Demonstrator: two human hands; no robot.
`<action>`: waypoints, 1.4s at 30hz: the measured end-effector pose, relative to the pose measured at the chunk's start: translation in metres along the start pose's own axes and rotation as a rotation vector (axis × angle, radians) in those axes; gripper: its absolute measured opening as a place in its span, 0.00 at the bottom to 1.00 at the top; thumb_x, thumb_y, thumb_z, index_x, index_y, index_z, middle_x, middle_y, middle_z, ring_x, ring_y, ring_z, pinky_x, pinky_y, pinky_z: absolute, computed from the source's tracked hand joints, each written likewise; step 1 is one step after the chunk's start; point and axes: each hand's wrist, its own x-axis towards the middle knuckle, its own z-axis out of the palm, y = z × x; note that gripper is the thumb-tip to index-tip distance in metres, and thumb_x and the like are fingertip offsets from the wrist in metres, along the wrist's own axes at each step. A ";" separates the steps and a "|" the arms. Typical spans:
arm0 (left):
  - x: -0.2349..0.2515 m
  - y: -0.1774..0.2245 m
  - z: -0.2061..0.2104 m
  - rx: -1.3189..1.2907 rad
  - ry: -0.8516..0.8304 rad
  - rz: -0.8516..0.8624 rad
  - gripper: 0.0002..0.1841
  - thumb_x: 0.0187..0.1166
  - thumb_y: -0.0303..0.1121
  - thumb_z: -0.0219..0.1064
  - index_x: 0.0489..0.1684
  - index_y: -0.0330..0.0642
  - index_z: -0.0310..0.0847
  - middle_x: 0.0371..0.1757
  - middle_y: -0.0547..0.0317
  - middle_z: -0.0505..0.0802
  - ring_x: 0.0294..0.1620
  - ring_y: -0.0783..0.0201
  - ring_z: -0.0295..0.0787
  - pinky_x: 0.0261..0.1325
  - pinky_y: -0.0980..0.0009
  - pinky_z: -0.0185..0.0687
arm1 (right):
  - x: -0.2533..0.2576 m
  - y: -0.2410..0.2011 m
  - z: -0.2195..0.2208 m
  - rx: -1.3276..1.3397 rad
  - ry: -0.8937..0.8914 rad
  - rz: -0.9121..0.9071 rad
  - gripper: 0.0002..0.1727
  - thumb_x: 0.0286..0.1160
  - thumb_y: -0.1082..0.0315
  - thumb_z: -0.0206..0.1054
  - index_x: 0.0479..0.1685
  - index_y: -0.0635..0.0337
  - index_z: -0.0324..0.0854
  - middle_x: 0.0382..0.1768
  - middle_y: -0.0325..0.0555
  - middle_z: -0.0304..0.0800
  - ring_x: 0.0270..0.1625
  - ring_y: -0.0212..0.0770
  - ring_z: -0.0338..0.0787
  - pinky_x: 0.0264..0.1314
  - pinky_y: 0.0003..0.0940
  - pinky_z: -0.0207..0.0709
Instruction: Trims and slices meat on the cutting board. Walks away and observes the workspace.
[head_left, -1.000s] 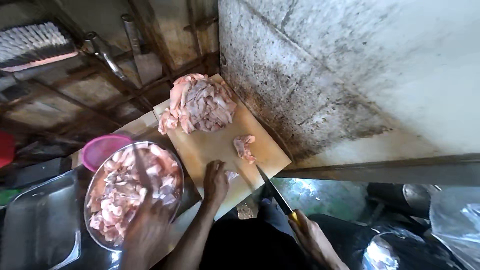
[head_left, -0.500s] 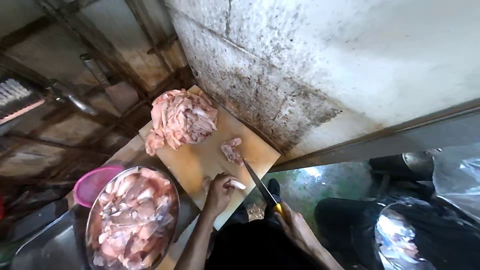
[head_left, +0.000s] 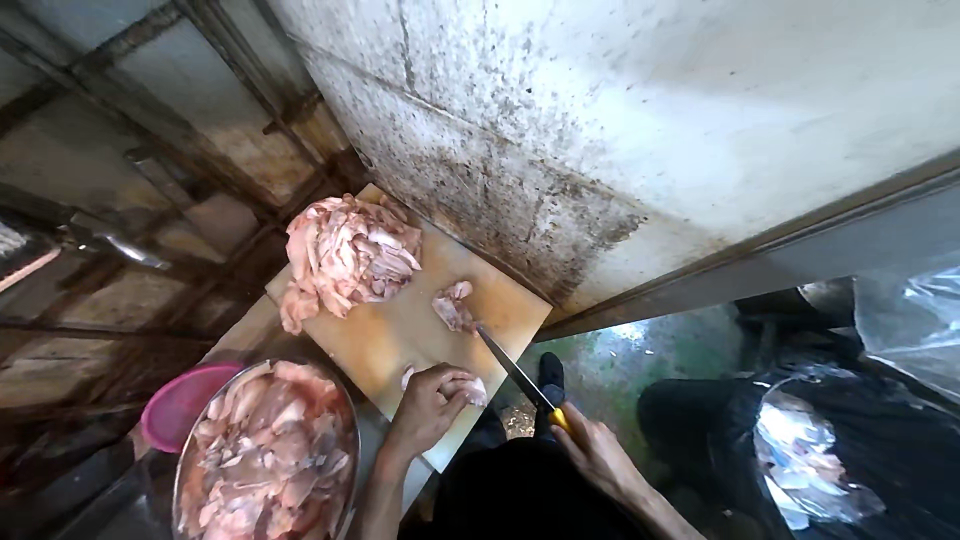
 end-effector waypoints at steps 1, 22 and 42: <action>0.003 -0.001 -0.003 0.010 -0.057 0.002 0.10 0.79 0.39 0.73 0.52 0.49 0.94 0.49 0.67 0.96 0.48 0.74 0.92 0.56 0.73 0.91 | 0.000 0.001 0.001 0.001 0.011 -0.007 0.20 0.85 0.46 0.58 0.59 0.51 0.81 0.29 0.45 0.88 0.32 0.48 0.91 0.36 0.54 0.85; -0.009 -0.076 0.073 0.490 0.400 -0.179 0.11 0.71 0.30 0.77 0.50 0.43 0.93 0.55 0.52 0.92 0.60 0.61 0.90 0.65 0.65 0.89 | 0.038 -0.059 0.026 -0.034 -0.352 0.148 0.24 0.89 0.49 0.51 0.72 0.54 0.71 0.45 0.57 0.91 0.50 0.59 0.94 0.54 0.59 0.86; -0.004 -0.071 0.068 0.534 0.343 -0.216 0.10 0.72 0.31 0.78 0.48 0.43 0.93 0.52 0.54 0.93 0.54 0.62 0.92 0.61 0.64 0.91 | 0.087 -0.071 0.038 0.006 -0.411 0.108 0.23 0.90 0.49 0.52 0.66 0.58 0.74 0.45 0.57 0.89 0.51 0.58 0.93 0.56 0.58 0.85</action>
